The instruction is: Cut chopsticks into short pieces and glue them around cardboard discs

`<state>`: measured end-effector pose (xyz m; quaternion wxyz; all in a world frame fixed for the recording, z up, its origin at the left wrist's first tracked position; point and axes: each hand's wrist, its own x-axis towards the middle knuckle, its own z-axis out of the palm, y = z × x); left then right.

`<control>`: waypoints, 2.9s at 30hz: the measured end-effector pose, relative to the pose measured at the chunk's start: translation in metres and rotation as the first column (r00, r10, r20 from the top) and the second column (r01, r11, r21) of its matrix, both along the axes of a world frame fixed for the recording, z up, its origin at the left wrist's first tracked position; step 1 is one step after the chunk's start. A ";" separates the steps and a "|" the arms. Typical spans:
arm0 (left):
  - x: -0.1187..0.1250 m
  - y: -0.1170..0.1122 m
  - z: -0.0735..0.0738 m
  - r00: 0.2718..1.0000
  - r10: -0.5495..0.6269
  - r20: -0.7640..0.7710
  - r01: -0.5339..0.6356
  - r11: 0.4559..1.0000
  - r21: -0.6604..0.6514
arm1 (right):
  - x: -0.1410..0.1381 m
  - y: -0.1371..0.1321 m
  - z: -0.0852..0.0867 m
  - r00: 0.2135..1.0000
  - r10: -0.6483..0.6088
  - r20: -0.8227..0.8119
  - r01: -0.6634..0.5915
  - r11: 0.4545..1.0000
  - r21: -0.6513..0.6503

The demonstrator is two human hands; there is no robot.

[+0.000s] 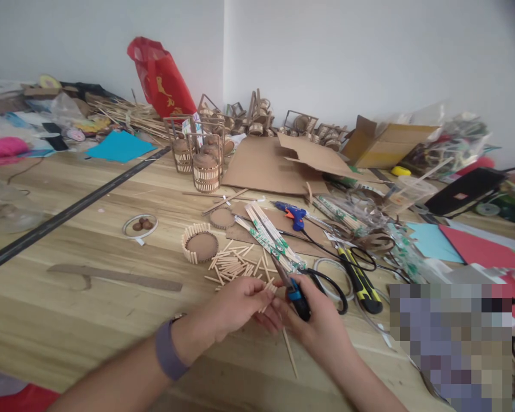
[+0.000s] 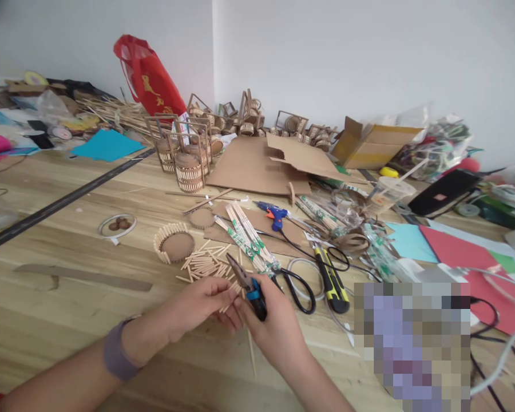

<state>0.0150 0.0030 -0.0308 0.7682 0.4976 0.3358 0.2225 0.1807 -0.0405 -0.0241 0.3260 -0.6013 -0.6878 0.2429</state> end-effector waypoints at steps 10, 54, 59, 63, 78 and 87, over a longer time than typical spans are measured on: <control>-0.024 0.014 0.026 0.579 0.450 -0.680 0.320 0.642 0.697 | -0.007 0.003 0.003 0.852 0.037 0.522 0.135 0.948 -0.287; 0.000 -0.003 0.002 0.982 0.180 0.048 -0.178 0.983 -0.044 | -0.014 -0.008 0.001 1.000 -0.018 -0.011 0.019 0.983 0.180; 0.004 -0.008 0.001 0.983 0.154 0.103 -0.153 0.988 -0.014 | -0.014 -0.007 -0.003 0.997 0.016 0.082 -0.037 0.964 0.262; 0.007 -0.009 0.002 0.983 0.155 0.095 -0.159 0.987 0.031 | -0.013 -0.006 -0.004 0.994 0.037 0.104 -0.066 0.955 0.290; -0.020 0.009 0.024 0.968 0.135 -0.209 -0.070 0.953 0.295 | 0.026 0.003 0.025 0.985 -0.007 -0.170 -0.057 0.928 -0.368; -0.022 0.006 0.022 0.975 -0.044 -0.218 0.106 0.954 0.279 | 0.020 0.000 0.035 0.934 0.147 -0.326 -0.295 0.832 -0.469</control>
